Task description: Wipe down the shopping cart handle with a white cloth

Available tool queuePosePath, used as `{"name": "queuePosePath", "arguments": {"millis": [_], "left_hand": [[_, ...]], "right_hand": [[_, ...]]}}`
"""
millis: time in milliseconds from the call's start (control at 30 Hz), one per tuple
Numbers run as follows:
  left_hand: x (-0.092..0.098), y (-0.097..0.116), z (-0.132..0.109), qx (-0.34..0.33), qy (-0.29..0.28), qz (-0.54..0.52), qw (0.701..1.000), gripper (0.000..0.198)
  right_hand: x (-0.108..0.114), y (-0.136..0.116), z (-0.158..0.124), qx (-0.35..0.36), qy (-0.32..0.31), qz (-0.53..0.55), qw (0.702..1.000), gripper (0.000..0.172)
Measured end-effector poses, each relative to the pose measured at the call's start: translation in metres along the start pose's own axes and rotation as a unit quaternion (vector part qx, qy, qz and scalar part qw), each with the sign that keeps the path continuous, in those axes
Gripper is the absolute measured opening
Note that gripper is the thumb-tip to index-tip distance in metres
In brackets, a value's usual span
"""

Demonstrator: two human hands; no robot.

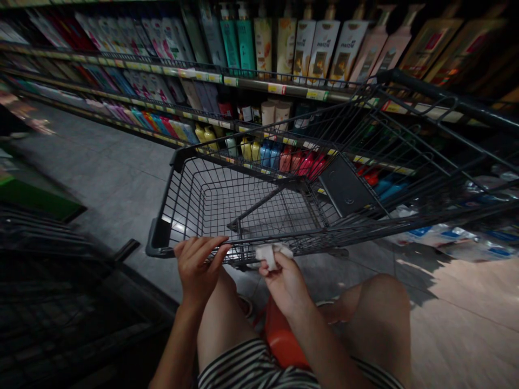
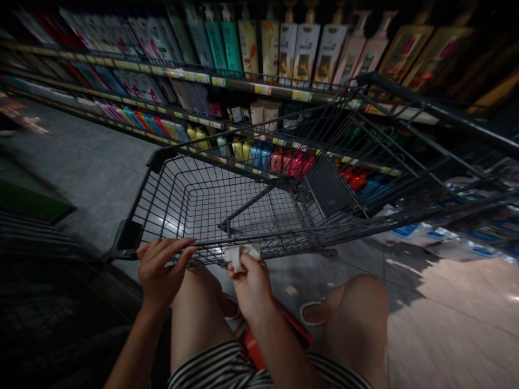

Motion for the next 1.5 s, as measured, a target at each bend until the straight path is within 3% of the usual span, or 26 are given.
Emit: {"name": "queuePosePath", "arguments": {"millis": [100,233,367,467,733,833,1033,1133,1300,1400,1500], "left_hand": [[0.0,0.0,-0.001,0.005,0.0,-0.002,1.0,0.01],[0.0,0.0,-0.001,0.01,-0.003,-0.002,1.0,0.01],[0.0,0.0,0.0,0.016,-0.002,-0.007,1.0,0.012],[0.0,-0.001,-0.001,0.024,-0.001,-0.012,1.0,0.013],[0.0,-0.001,0.001,0.021,-0.002,-0.018,1.0,0.011],[0.0,0.0,0.0,0.024,-0.002,-0.018,1.0,0.011],[-0.001,0.002,-0.001,0.015,-0.001,-0.007,1.0,0.011],[0.001,0.0,-0.001,-0.012,-0.02,0.016,1.0,0.012],[0.012,-0.015,-0.007,-0.106,-0.066,0.07,0.99,0.029],[0.023,-0.034,-0.015,-0.092,-0.032,0.106,0.99,0.036],[0.031,-0.048,-0.019,-0.075,-0.013,0.111,0.991,0.028]], "right_hand": [[0.019,0.005,-0.004,0.051,-0.022,-0.049,0.997,0.013],[0.034,0.018,0.015,0.042,0.005,-0.115,0.992,0.011],[0.026,0.03,0.044,0.0,0.053,-0.105,0.993,0.009],[0.015,0.033,0.053,-0.014,0.056,-0.086,0.995,0.008],[0.0,0.014,0.03,0.022,-0.022,-0.072,0.997,0.013],[-0.002,0.008,0.016,0.023,-0.006,-0.053,0.998,0.015],[0.01,0.007,-0.004,0.067,-0.048,-0.05,0.995,0.012],[0.019,0.017,0.006,0.035,-0.02,-0.081,0.996,0.011],[0.023,0.038,0.033,-0.002,0.01,-0.123,0.992,0.007],[0.021,0.049,0.044,-0.004,0.026,-0.107,0.994,0.007],[0.015,0.056,0.051,0.003,0.047,-0.088,0.995,0.01]]}}
Point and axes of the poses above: each hand's wrist, its own z-axis towards the middle knuckle, its own x-axis out of the back of the hand, y = z × x, the point moved 2 cm from there along z, towards the middle knuckle, and after that the axes turned 3 degrees about -x, right-handed, at the moved point
